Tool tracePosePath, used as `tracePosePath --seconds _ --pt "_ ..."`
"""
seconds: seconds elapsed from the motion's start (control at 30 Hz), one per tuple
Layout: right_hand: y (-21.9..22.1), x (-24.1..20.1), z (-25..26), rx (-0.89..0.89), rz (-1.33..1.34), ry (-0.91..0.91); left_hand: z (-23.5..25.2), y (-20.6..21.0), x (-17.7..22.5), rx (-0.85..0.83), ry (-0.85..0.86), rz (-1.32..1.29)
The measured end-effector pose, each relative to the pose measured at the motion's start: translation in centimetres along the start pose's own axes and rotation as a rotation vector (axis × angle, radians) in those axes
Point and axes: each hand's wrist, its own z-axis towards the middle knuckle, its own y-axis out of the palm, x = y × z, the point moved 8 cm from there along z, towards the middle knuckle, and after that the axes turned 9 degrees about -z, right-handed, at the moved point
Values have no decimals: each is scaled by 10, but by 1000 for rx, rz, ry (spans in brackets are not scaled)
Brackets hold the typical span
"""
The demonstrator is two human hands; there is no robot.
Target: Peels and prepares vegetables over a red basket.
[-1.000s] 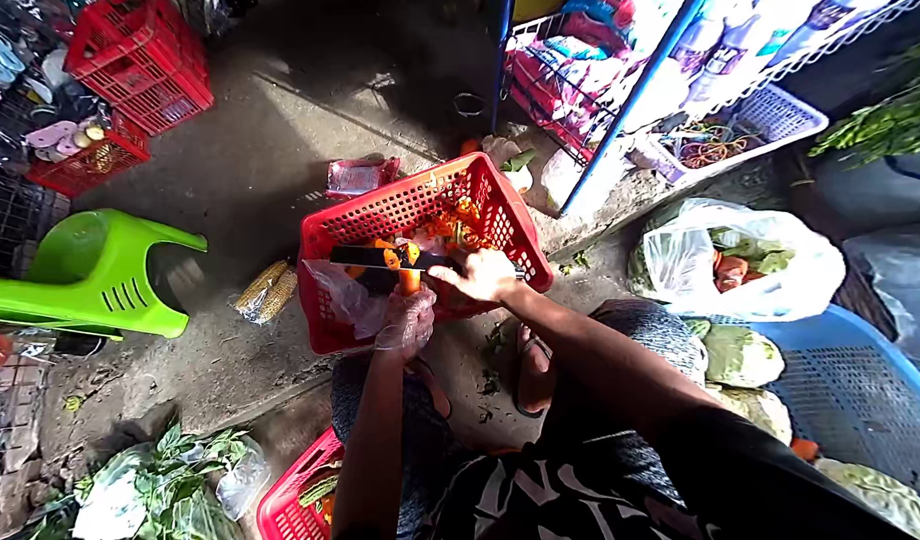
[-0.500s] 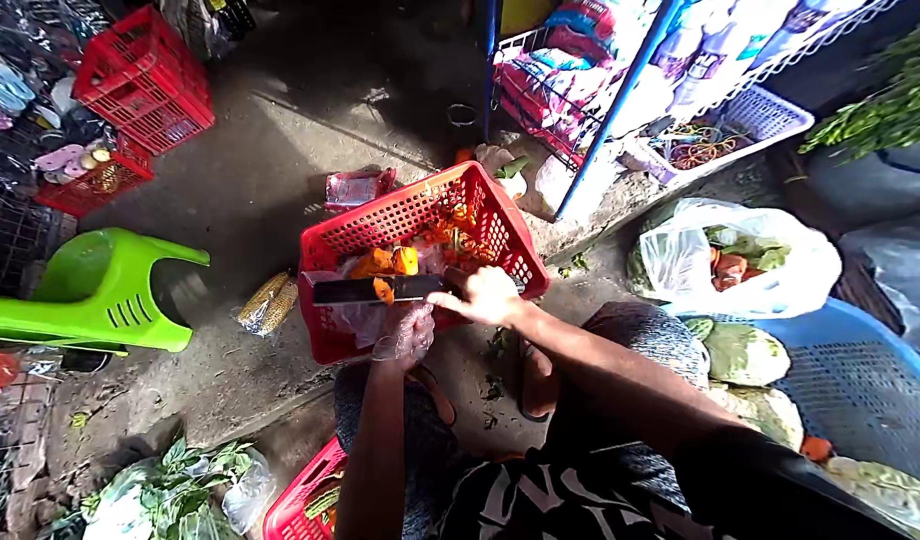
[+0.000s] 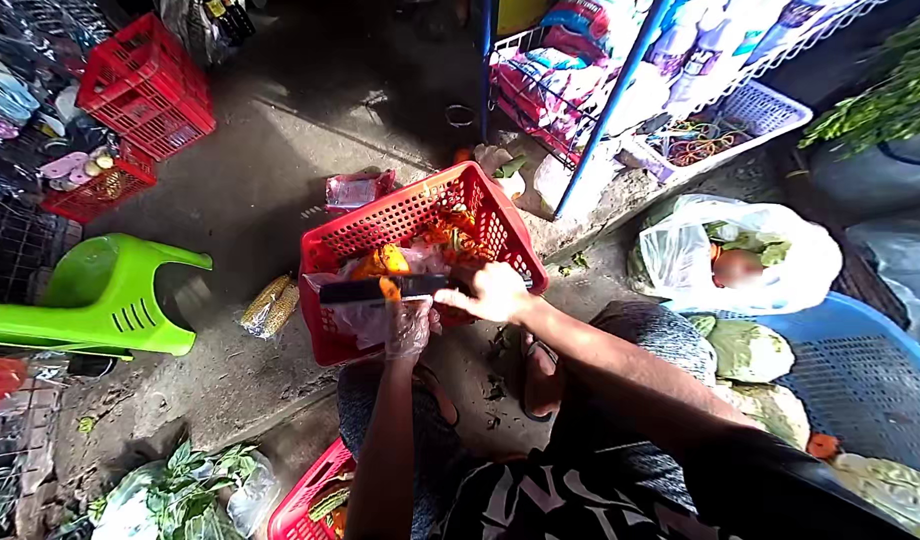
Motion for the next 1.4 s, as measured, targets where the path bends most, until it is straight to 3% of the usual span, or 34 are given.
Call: tracePosePath --seconds 0.07,0.1,0.23,0.33,0.53,0.73,0.93,1.03,1.1,1.17,1.27,1.4 --pt "6 -9 -3 3 -60 -63 -12 -4 14 21 12 235" --pt "8 -10 -2 13 -65 -73 -13 -6 15 49 -1 190" --pt "1 2 1 64 -8 -60 2 -14 4 117 -10 -481" --pt "-6 4 -2 147 -2 -110 5 -13 3 87 -99 -624" --pt "1 -6 -7 168 -65 -210 -7 0 -11 -91 -153 -266" --pt "8 10 3 307 -115 -208 -6 20 -22 -252 -250 -300" --pt "10 17 11 257 -99 -146 -4 22 -16 -260 -230 -245" --pt "17 26 18 105 -106 -16 -3 20 -20 -259 -209 -168" --pt "11 54 28 -33 -91 196 -11 20 -25 -321 -184 -83" --pt "-9 83 36 -41 -51 319 -19 15 -24 -344 -152 -75" --pt "-20 94 33 -1 -8 379 -15 3 -26 -303 -213 -88" --pt "-13 48 8 8 15 272 -2 6 -27 -268 -191 -7"
